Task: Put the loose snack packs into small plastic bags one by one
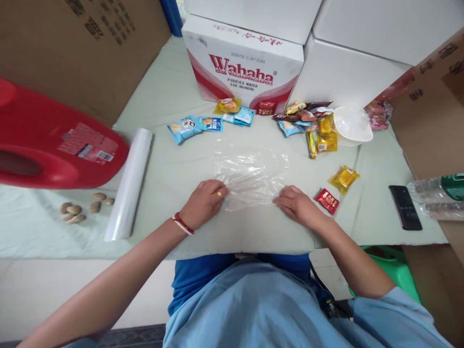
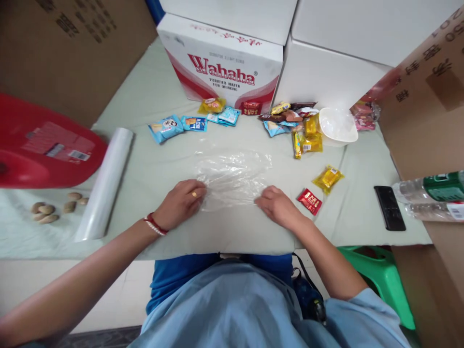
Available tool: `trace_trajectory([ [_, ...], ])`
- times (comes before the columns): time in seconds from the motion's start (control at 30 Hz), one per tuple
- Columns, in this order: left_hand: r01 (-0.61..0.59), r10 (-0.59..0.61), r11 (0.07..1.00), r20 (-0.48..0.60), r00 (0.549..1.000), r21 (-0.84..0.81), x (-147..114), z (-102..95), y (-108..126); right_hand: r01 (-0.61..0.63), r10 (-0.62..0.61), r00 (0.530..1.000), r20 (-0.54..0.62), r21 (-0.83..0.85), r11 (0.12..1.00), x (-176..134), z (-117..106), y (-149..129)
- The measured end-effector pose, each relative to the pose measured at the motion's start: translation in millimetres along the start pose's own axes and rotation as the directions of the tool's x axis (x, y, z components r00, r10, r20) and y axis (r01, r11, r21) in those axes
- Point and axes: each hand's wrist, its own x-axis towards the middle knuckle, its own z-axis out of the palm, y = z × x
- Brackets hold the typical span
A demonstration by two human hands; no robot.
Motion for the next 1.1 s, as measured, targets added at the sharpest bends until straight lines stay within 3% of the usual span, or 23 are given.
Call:
trace_trajectory([
  [0.13, 0.051, -0.053, 0.998, -0.054, 0.997, -0.029, -11.4, -3.7, -3.0, -0.049, 0.054, 0.992, -0.115, 0.043, 0.998, -31.5, -11.3, 15.4],
  [0.3, 0.081, -0.077, 0.996, -0.131, 0.988, 0.025, -15.9, 2.4, -2.9, -0.108, 0.109, 0.98, -0.168, 0.011, 0.994, -46.0, -27.0, 13.8],
  [0.4, 0.079, -0.068, 0.995, -0.18, 0.981, 0.054, -15.3, 4.0, 0.7, -0.118, 0.118, 0.989, -0.088, 0.008, 0.993, -50.6, -29.8, 12.0],
  [0.57, -0.048, 0.074, 0.988, -0.181, 0.981, 0.144, -16.8, -8.7, 22.0, -0.142, 0.139, 0.959, 0.248, -0.003, 0.99, -57.9, -51.5, 4.0],
  [0.63, -0.11, 0.142, 0.972, -0.147, 0.979, 0.207, -19.8, -14.2, 34.6, -0.172, 0.178, 0.955, 0.236, -0.044, 0.984, -50.1, -64.4, -8.0],
  [0.7, -0.151, 0.188, 0.953, -0.122, 0.974, 0.262, -24.0, -16.7, 47.2, -0.216, 0.226, 0.965, 0.129, -0.089, 0.972, -30.8, -69.9, -26.2],
  [0.8, -0.146, 0.185, 0.942, -0.104, 0.977, 0.301, -31.6, -15.6, 61.9, -0.24, 0.24, 0.971, -0.016, -0.112, 0.964, 13.5, -51.1, -56.6],
  [0.9, -0.085, 0.115, 0.953, -0.087, 0.99, 0.29, -42.3, -13.2, 68.3, -0.198, 0.19, 0.977, -0.093, -0.092, 0.976, 54.9, -4.3, -75.1],
  [1.0, -0.033, 0.047, 0.977, -0.058, 0.997, 0.212, -58.8, -15.4, 66.3, -0.048, 0.047, 0.999, -0.021, -0.034, 0.998, 74.3, 43.4, -76.5],
  [1.1, 0.082, -0.08, 0.996, -0.044, 0.996, 0.045, -74.4, -28.4, 61.6, 0.042, -0.041, 0.994, 0.098, -0.002, 0.999, 74.0, 69.8, -71.0],
])
